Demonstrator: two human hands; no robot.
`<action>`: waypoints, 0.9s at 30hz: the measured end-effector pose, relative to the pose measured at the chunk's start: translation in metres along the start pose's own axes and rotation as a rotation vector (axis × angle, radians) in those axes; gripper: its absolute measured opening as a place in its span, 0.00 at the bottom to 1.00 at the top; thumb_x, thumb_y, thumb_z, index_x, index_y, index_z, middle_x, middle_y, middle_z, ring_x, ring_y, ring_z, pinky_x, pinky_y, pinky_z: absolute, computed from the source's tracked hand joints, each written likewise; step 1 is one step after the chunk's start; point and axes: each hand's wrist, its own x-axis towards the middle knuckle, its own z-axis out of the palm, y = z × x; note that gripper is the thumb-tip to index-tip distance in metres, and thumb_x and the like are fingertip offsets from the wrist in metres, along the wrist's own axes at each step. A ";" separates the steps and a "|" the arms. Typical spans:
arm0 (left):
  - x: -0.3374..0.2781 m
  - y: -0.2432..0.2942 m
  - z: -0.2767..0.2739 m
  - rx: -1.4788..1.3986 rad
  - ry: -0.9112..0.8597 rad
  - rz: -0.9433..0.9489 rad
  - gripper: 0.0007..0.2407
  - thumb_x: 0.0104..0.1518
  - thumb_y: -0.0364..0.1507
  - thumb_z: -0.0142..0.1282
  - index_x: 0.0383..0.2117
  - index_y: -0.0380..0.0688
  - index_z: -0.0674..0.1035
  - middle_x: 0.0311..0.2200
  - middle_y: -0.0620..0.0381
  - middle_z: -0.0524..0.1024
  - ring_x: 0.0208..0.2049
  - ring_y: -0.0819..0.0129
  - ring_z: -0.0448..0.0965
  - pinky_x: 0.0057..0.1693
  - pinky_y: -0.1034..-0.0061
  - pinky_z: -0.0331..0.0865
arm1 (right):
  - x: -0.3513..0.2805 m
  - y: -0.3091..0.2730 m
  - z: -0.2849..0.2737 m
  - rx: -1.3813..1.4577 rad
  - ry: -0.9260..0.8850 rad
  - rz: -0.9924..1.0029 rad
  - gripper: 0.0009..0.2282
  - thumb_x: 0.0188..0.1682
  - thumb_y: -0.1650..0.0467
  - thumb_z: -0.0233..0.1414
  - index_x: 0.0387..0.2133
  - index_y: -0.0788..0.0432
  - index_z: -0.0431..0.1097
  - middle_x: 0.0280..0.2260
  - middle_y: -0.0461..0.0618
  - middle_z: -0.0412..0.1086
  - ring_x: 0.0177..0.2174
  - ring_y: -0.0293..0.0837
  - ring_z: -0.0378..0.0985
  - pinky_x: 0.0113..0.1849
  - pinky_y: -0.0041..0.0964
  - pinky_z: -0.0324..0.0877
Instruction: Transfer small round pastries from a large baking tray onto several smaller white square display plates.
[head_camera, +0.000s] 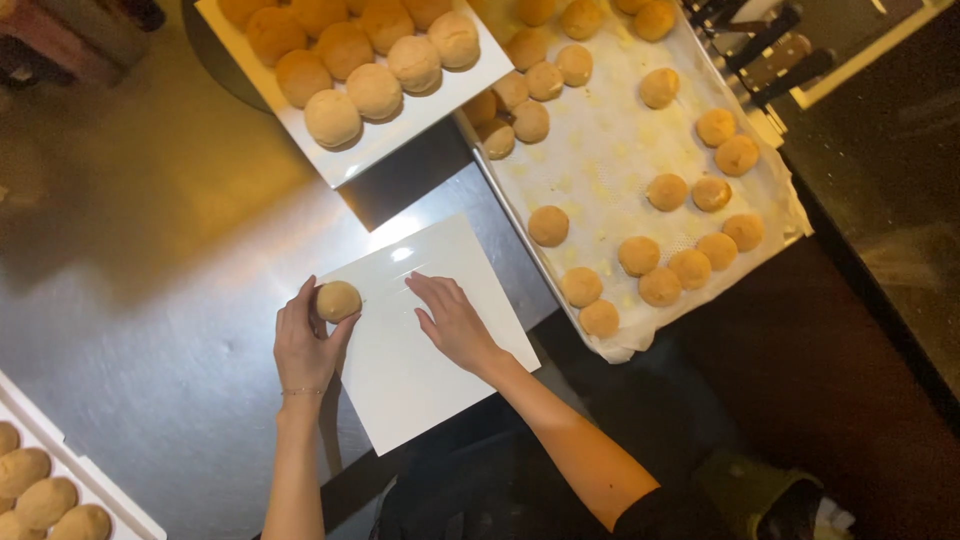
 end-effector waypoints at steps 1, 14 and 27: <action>-0.001 -0.001 -0.001 0.002 0.008 0.003 0.32 0.47 0.32 0.73 0.61 0.41 0.72 0.47 0.52 0.77 0.46 0.57 0.75 0.51 0.66 0.73 | -0.003 -0.003 -0.007 0.023 -0.009 -0.024 0.21 0.54 0.73 0.53 0.61 0.62 0.63 0.61 0.55 0.63 0.59 0.55 0.65 0.59 0.45 0.63; -0.019 -0.008 0.005 -0.166 0.005 -0.022 0.39 0.46 0.29 0.73 0.66 0.35 0.61 0.58 0.43 0.68 0.58 0.51 0.66 0.64 0.64 0.66 | -0.053 0.079 -0.200 -0.273 -0.212 0.271 0.29 0.39 0.76 0.58 0.58 0.60 0.63 0.53 0.60 0.65 0.55 0.60 0.64 0.56 0.47 0.61; -0.064 0.032 -0.015 -0.177 0.063 -0.166 0.39 0.48 0.27 0.72 0.68 0.36 0.60 0.61 0.42 0.61 0.62 0.50 0.67 0.64 0.62 0.67 | -0.130 0.123 -0.211 -0.198 -0.157 0.324 0.26 0.39 0.73 0.63 0.53 0.64 0.68 0.50 0.60 0.72 0.50 0.53 0.75 0.52 0.44 0.69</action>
